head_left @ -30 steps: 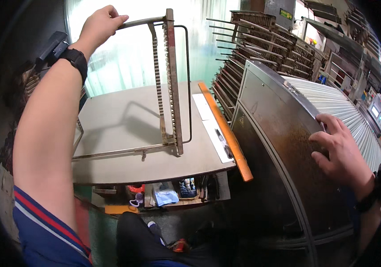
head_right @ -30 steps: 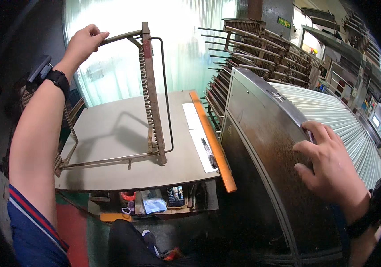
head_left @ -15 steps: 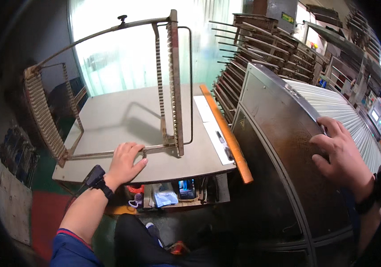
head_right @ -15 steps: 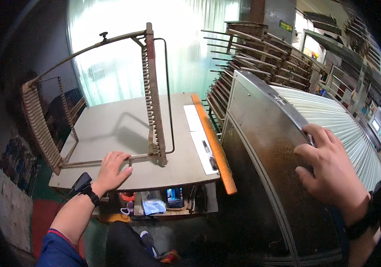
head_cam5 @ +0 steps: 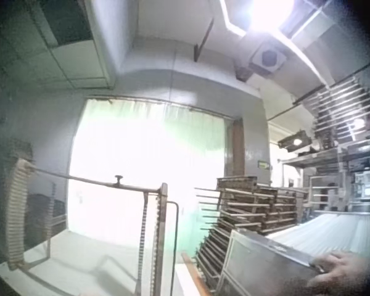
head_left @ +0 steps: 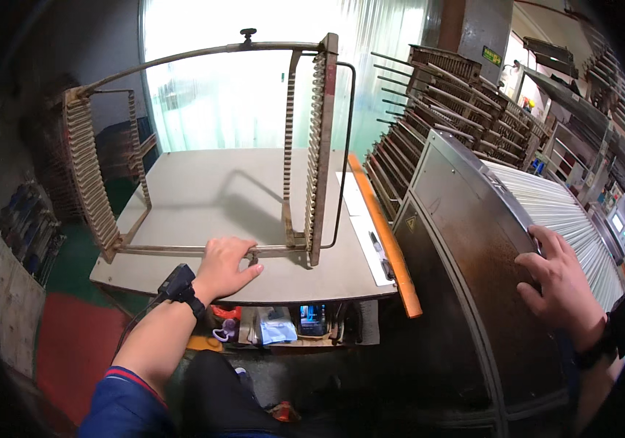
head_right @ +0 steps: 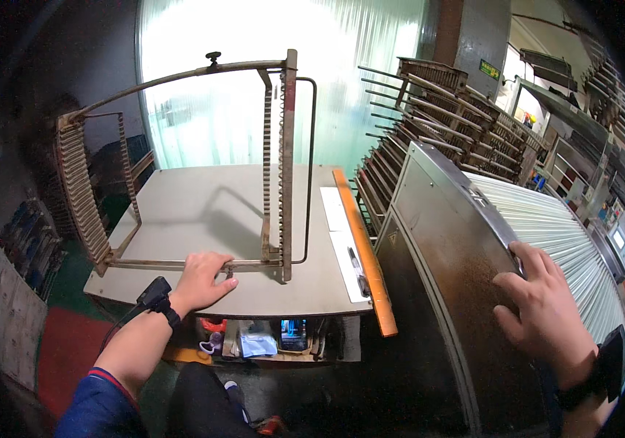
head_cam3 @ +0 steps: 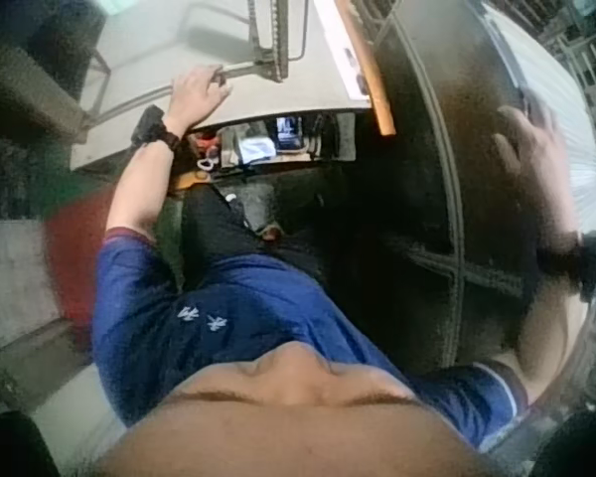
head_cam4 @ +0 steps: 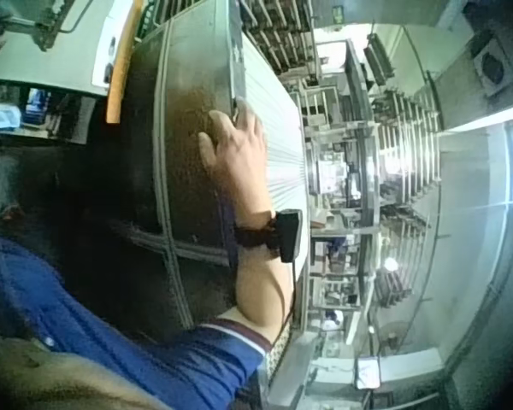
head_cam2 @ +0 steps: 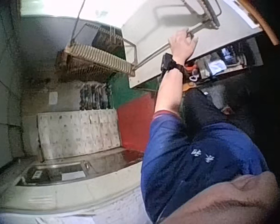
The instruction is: Transporting and setting up a large metal rack on a workstation next to production machinery.
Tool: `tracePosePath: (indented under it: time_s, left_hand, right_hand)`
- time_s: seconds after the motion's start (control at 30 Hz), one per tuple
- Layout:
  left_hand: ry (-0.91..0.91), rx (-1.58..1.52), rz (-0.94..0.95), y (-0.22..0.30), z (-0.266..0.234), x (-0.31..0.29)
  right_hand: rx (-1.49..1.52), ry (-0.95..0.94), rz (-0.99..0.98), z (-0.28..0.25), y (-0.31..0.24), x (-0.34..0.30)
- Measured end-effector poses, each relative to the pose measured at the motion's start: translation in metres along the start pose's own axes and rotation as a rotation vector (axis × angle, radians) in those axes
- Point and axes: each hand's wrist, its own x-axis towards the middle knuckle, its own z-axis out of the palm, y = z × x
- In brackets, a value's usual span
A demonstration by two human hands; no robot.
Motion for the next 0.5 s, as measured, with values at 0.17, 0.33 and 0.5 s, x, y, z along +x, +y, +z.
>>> tracePosePath:
  time_s: [0.17,0.33,0.5]
  left_hand:
    - [0.026,-0.013,0.000,-0.0064,0.0051,-0.0004]
    - [0.009,0.013,-0.049,-0.0055,0.0037,-0.0006]
    - [0.047,0.085,-0.120,-0.0070,0.0079,-0.0011]
  right_hand:
    - [0.049,0.010,0.018,-0.0034,-0.0046,-0.0033]
    - [0.037,0.000,0.015,-0.0063,-0.0054,-0.0005]
    - [0.012,0.001,-0.009,-0.0056,-0.0018,-0.0015]
